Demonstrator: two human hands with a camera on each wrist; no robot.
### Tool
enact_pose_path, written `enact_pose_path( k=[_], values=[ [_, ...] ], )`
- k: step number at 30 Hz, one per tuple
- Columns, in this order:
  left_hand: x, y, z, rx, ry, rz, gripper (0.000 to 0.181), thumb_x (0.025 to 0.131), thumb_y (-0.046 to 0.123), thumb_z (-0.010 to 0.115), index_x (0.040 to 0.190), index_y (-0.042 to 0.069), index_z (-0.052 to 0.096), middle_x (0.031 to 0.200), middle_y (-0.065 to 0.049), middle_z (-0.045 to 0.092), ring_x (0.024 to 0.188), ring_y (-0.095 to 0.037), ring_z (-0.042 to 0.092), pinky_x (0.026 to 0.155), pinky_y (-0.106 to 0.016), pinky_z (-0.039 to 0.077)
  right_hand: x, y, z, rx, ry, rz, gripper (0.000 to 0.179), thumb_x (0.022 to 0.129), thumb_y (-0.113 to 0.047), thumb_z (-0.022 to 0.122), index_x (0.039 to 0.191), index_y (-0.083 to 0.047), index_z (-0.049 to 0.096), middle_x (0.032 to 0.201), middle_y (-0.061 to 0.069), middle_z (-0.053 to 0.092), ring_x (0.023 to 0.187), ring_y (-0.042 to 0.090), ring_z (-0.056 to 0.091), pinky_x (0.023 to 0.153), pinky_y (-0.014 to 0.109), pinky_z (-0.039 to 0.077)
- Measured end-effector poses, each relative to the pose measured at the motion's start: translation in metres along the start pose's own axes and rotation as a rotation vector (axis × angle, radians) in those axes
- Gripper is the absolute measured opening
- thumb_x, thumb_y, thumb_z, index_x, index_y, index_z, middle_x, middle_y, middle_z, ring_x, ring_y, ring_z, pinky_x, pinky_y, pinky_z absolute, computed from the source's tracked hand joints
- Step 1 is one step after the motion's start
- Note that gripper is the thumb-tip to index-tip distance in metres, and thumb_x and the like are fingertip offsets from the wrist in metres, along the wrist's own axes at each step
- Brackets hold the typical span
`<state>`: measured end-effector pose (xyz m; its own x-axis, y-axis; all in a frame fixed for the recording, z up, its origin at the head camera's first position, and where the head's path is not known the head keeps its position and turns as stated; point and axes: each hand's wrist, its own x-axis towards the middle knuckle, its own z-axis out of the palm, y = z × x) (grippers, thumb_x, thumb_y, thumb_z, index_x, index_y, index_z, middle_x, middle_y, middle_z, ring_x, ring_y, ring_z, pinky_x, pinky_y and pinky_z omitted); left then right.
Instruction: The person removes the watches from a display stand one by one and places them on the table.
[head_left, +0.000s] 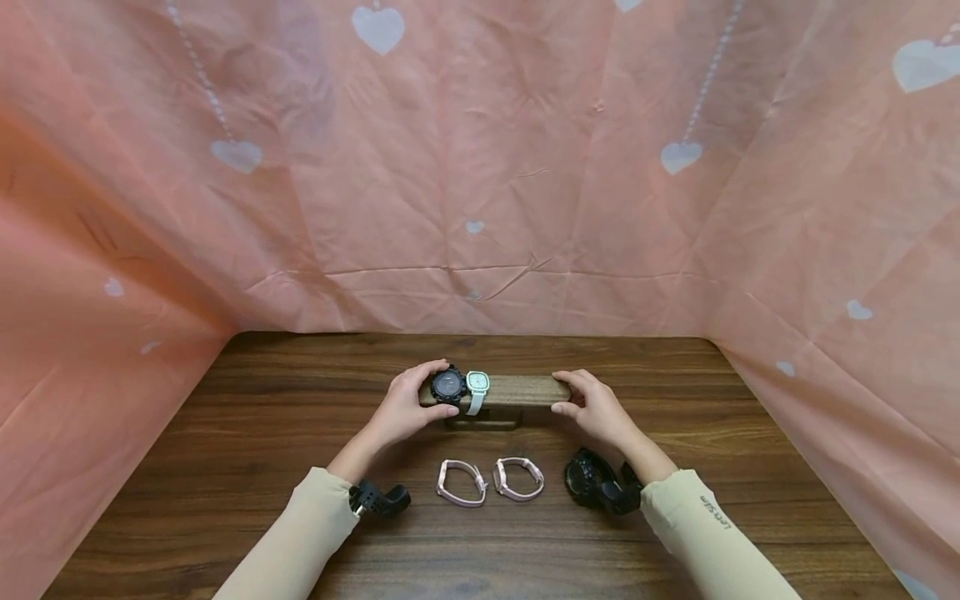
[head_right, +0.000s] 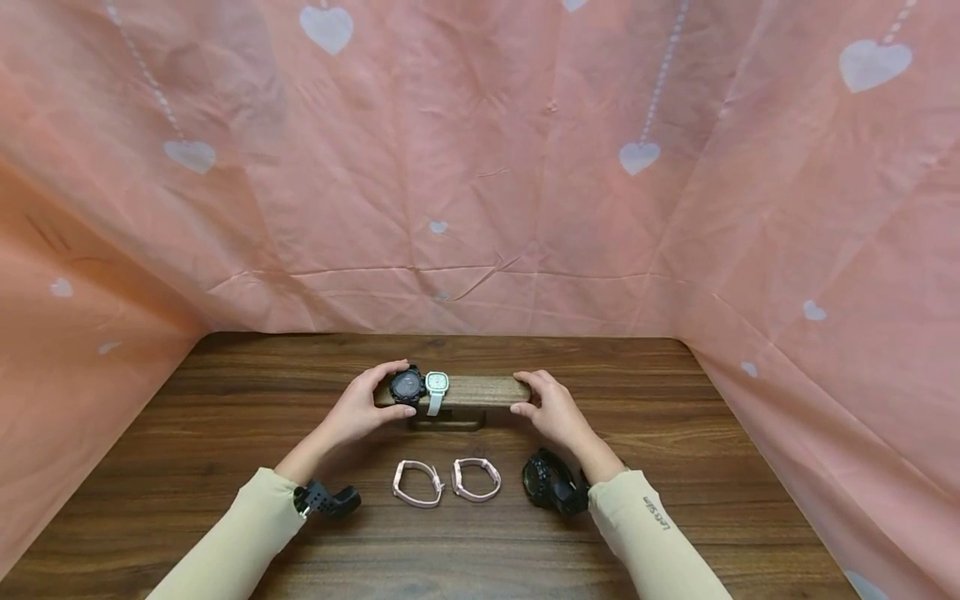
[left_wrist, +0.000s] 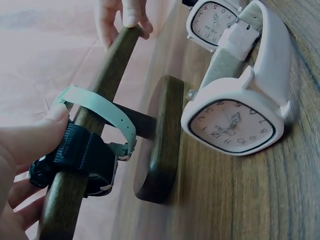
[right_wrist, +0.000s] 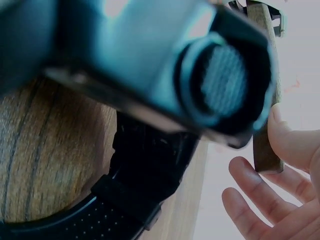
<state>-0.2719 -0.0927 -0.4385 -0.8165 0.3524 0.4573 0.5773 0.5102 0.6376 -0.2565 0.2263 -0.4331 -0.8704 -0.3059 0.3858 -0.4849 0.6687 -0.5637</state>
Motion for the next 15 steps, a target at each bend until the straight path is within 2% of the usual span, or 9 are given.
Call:
enact_pose_path(
  k=[8, 15],
  values=[
    [0.002, -0.001, 0.006, 0.024, -0.006, -0.04, 0.071, 0.063, 0.02, 0.087, 0.125, 0.009, 0.055, 0.123, -0.006, 0.057, 0.114, -0.028, 0.047, 0.103, -0.047, 0.024, 0.0, 0.001, -0.001, -0.004, 0.007, 0.006, 0.046, 0.074, -0.001, 0.076, 0.116, 0.005, 0.059, 0.096, 0.013, 0.059, 0.076, 0.028, 0.058, 0.066, 0.041, 0.05],
    [0.001, -0.002, 0.014, 0.047, 0.024, -0.018, 0.071, 0.063, 0.018, 0.087, 0.125, 0.007, 0.054, 0.124, -0.008, 0.055, 0.115, -0.031, 0.044, 0.1, -0.051, 0.022, 0.0, 0.0, -0.001, -0.006, 0.003, 0.007, 0.046, 0.074, 0.0, 0.075, 0.116, 0.006, 0.058, 0.096, 0.015, 0.059, 0.075, 0.025, 0.058, 0.066, 0.042, 0.051]
  ],
)
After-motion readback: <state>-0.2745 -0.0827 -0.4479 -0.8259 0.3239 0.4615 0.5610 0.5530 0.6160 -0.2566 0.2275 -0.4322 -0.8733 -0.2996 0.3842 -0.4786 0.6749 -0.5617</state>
